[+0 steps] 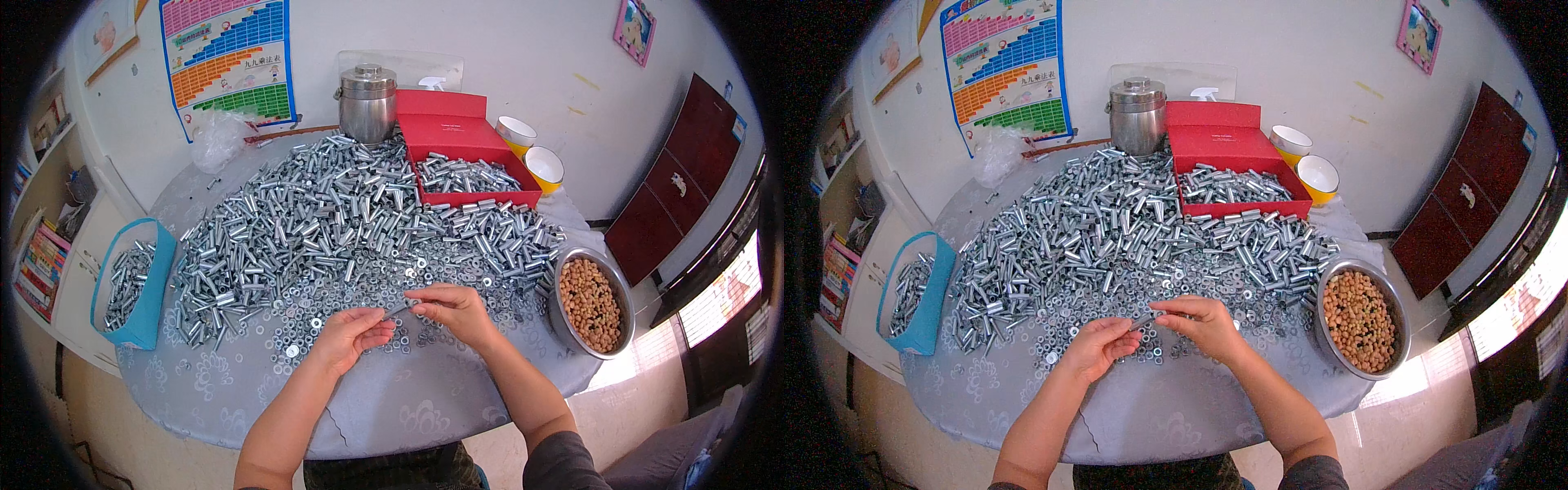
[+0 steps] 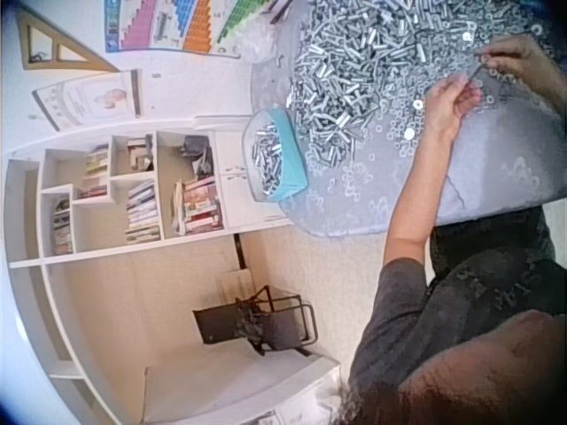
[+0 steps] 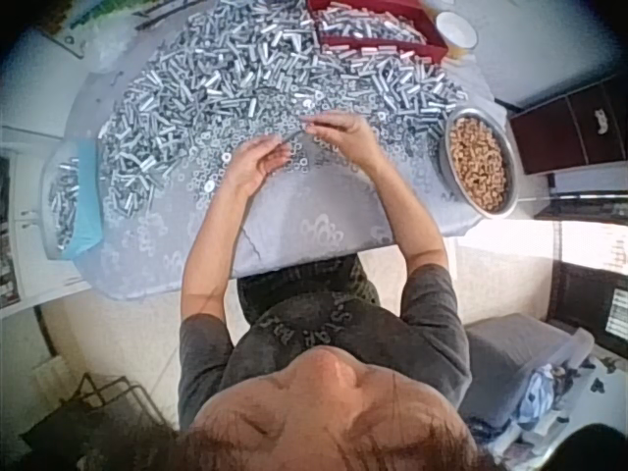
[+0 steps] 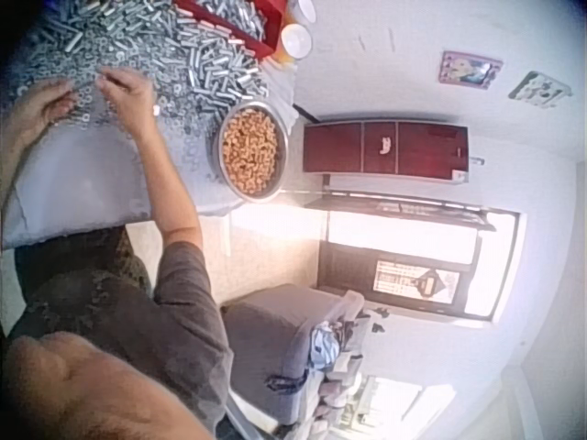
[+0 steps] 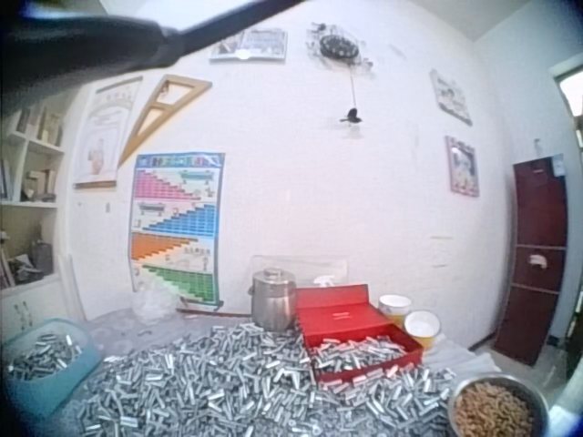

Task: The person repeatedly picks up cylindrical metal fasteners and small washers from a large pile on a table. They thread the washers onto the fasteners by hand and place the assembled units into a red box. The process is continuous and repetitive throughout the clip.

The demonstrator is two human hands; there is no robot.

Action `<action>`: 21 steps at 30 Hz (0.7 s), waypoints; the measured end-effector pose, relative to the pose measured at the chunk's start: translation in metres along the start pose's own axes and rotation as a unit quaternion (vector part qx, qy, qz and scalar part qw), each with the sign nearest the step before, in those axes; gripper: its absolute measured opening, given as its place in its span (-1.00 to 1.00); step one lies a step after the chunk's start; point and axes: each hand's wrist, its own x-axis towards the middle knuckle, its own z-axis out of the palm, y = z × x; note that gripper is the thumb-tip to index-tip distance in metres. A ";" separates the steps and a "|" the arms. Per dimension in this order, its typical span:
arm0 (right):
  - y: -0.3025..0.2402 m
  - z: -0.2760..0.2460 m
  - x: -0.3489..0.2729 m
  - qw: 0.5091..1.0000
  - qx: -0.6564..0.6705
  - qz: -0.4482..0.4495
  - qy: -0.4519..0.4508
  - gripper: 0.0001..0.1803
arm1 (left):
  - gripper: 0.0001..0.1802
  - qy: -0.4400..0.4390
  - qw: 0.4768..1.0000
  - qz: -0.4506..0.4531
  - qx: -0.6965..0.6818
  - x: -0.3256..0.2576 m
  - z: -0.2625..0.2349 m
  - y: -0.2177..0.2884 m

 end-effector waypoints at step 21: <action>0.011 -0.027 0.002 0.929 -0.355 -0.100 -0.031 -0.89 | -0.82 0.008 0.999 0.037 0.031 0.001 -0.001 0.001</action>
